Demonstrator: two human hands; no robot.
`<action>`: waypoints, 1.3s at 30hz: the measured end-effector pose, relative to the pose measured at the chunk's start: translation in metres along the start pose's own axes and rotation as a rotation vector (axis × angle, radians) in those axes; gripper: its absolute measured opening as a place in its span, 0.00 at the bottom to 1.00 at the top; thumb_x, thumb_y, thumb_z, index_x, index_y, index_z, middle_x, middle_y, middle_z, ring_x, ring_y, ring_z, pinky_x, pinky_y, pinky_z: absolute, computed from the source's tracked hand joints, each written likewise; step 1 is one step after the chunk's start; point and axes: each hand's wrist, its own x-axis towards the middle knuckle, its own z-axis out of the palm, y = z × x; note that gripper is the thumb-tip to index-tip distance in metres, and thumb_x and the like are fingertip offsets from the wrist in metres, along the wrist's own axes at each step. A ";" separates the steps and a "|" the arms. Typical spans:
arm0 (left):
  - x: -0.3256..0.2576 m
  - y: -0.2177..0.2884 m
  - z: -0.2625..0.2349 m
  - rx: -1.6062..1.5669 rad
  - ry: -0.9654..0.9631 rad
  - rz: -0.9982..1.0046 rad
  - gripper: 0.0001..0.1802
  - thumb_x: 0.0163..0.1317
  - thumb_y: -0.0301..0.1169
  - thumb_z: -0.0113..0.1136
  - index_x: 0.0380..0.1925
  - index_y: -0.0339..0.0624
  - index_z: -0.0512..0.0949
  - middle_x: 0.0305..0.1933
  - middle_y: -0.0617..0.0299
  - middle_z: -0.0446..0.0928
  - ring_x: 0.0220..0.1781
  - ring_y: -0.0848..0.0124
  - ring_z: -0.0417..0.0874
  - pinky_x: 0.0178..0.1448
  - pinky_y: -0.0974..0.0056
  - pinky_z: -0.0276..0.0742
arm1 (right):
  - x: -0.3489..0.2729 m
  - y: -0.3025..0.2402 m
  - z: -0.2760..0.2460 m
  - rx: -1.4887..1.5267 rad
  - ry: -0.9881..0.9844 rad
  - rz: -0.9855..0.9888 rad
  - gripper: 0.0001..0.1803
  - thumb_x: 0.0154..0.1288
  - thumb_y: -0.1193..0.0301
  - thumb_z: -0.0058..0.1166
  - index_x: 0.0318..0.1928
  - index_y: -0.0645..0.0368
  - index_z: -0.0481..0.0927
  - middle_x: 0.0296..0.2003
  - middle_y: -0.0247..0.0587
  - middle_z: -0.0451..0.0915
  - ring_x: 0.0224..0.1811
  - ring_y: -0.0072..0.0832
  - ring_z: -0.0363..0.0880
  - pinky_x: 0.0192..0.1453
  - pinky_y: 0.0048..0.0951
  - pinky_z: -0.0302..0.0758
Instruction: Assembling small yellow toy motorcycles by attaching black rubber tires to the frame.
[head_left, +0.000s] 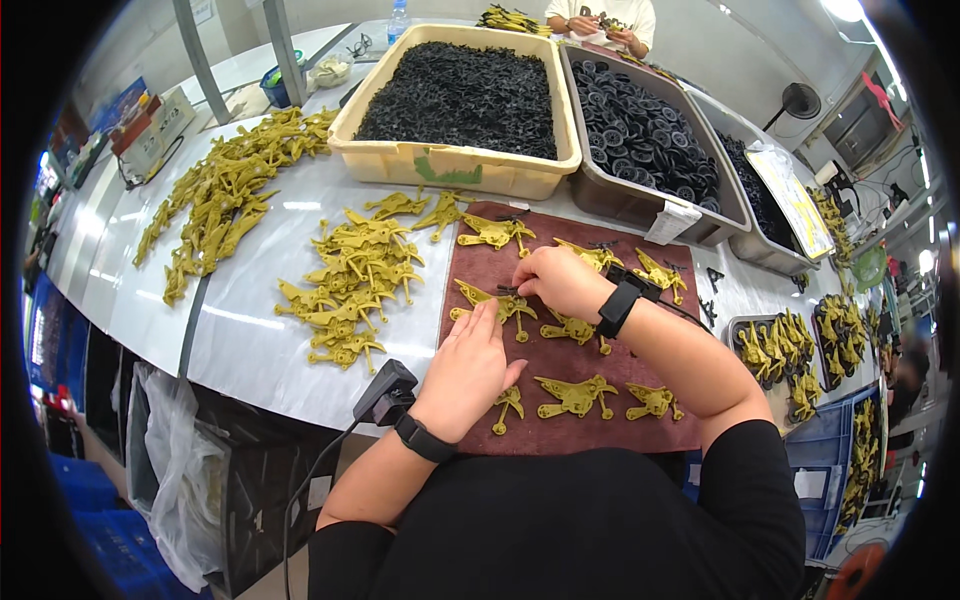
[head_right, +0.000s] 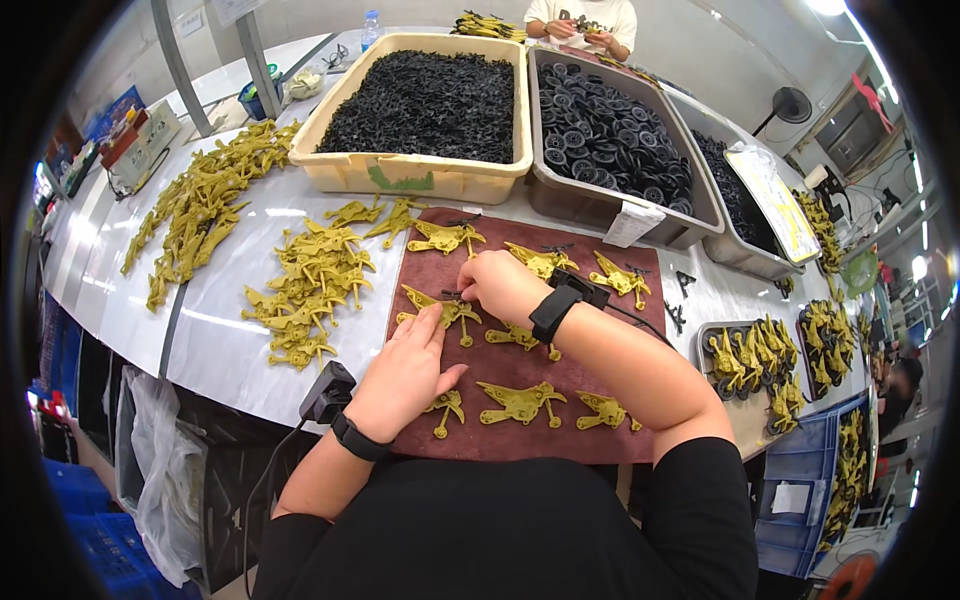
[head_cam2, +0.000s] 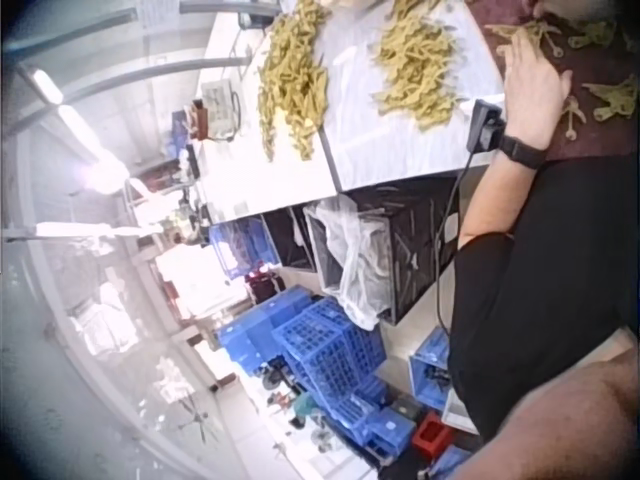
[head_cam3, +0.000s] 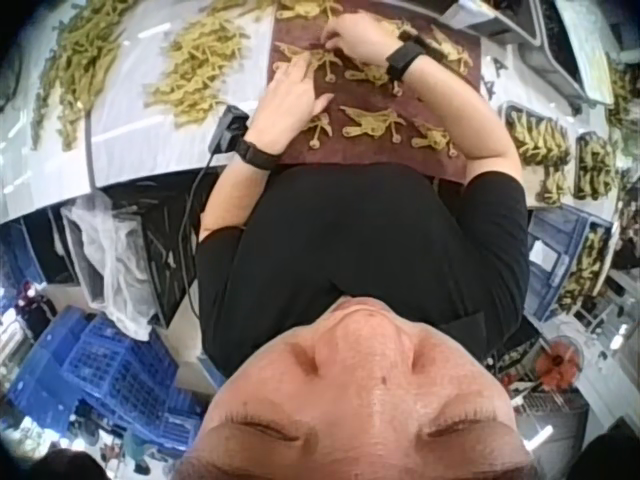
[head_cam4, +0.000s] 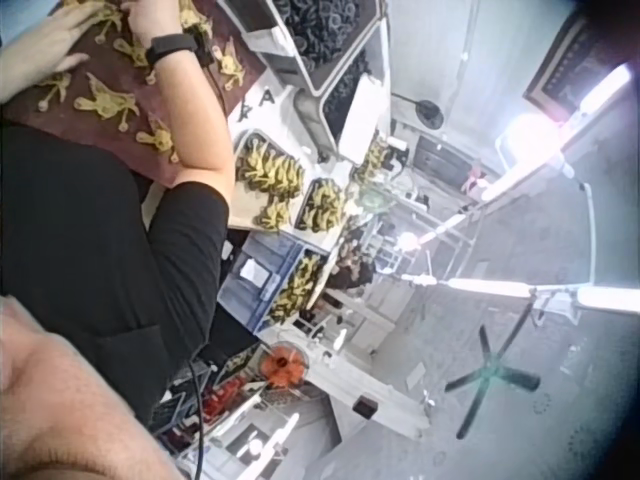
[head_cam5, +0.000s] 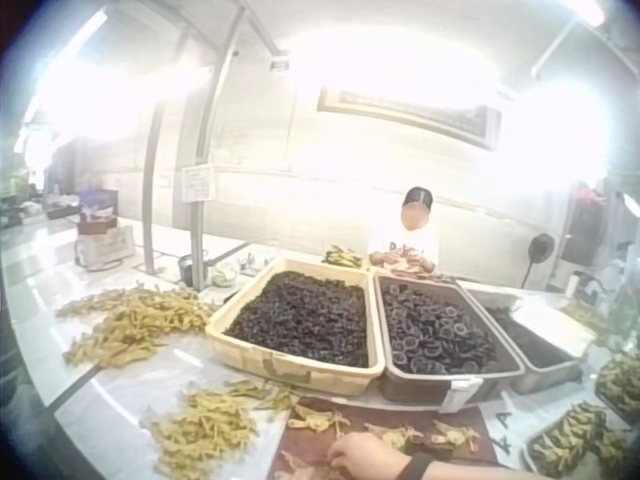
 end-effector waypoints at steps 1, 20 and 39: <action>0.000 -0.001 0.001 0.020 0.010 0.021 0.33 0.54 0.41 0.62 0.52 0.23 0.69 0.60 0.42 0.66 0.62 0.52 0.69 0.64 0.57 0.66 | 0.001 0.001 0.002 -0.061 0.010 -0.015 0.06 0.53 0.76 0.58 0.32 0.64 0.80 0.29 0.49 0.80 0.36 0.42 0.80 0.42 0.36 0.74; 0.002 0.000 0.004 -0.035 -0.023 -0.023 0.31 0.56 0.37 0.60 0.53 0.22 0.68 0.62 0.41 0.65 0.64 0.52 0.67 0.67 0.57 0.63 | 0.012 -0.003 -0.008 -0.121 -0.193 0.063 0.06 0.57 0.72 0.57 0.34 0.62 0.80 0.29 0.49 0.81 0.34 0.41 0.80 0.38 0.36 0.75; 0.001 -0.001 0.006 -0.045 -0.009 -0.016 0.29 0.56 0.35 0.60 0.51 0.21 0.70 0.61 0.40 0.66 0.63 0.52 0.68 0.67 0.56 0.64 | 0.018 -0.013 -0.008 -0.282 -0.273 0.024 0.07 0.53 0.76 0.52 0.34 0.62 0.78 0.32 0.48 0.81 0.41 0.44 0.79 0.44 0.39 0.75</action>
